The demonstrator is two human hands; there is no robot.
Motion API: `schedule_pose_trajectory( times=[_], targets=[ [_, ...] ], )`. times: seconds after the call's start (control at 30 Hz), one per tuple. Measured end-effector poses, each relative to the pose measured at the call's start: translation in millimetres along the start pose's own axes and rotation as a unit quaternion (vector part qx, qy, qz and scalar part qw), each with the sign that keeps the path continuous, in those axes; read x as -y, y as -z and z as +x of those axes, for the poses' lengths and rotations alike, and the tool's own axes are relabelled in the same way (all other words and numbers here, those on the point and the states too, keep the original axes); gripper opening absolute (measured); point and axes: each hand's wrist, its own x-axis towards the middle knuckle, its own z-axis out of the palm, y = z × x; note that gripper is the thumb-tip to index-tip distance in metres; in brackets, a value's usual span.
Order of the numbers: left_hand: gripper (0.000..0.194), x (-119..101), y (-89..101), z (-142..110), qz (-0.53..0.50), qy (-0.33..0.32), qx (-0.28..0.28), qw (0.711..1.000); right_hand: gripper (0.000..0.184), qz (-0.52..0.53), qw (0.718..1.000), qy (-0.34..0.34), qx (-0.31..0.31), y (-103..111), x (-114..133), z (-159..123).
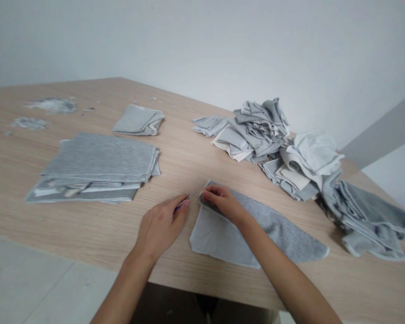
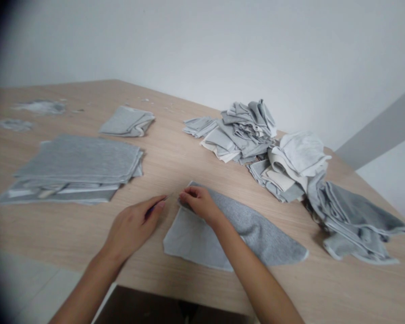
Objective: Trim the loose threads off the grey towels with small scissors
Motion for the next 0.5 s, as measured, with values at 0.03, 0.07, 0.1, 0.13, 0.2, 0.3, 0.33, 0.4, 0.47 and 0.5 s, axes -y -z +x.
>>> schedule_pose_trajectory(
  times=[0.03, 0.07, 0.1, 0.13, 0.2, 0.3, 0.33, 0.4, 0.47, 0.5],
  targets=[
    [0.046, -0.4, -0.1, 0.0, 0.002, -0.003, 0.003, 1.000, 0.031, 0.011, 1.000, -0.002, -0.005, 0.3, -0.2, -0.9],
    [0.045, -0.8, -0.2, -0.2, 0.005, -0.006, 0.005, 1.000, 0.032, 0.020, 1.000, -0.002, -0.013, 0.6, -0.5, -1.7],
    [0.045, -1.2, -0.2, -0.3, 0.008, -0.009, 0.007, 1.000, 0.032, 0.027, 0.999, -0.003, -0.022, 1.1, -0.9, -2.4],
    [0.045, -1.5, -0.2, -0.5, 0.010, -0.012, 0.010, 1.000, 0.032, 0.032, 0.999, -0.003, -0.032, 1.5, -1.2, -3.0],
    [0.044, -2.0, -0.2, -0.8, 0.014, -0.017, 0.015, 1.000, 0.031, 0.037, 0.998, -0.003, -0.048, 2.2, -1.8, -3.8],
    [0.044, -2.3, 0.2, -1.2, 0.016, -0.022, 0.019, 0.999, 0.030, 0.043, 0.997, -0.010, -0.059, 2.2, -2.0, -4.4],
    [0.044, -2.3, 0.5, -1.4, 0.016, -0.023, 0.020, 0.999, 0.030, 0.047, 0.997, -0.013, -0.060, 1.9, -1.8, -4.6],
    [0.044, -2.5, 1.2, -1.6, 0.015, -0.022, 0.020, 0.999, 0.032, 0.059, 0.996, -0.020, -0.061, 1.5, -0.7, -5.1],
    [0.044, -2.8, 1.7, -1.6, 0.014, -0.018, 0.016, 1.000, 0.033, 0.075, 0.995, -0.021, -0.062, 1.5, 1.9, -6.0],
    [0.044, -2.9, 1.8, -1.5, 0.013, -0.014, 0.012, 1.000, 0.034, 0.083, 0.994, -0.021, -0.063, 1.8, 4.1, -6.7]
  ],
)
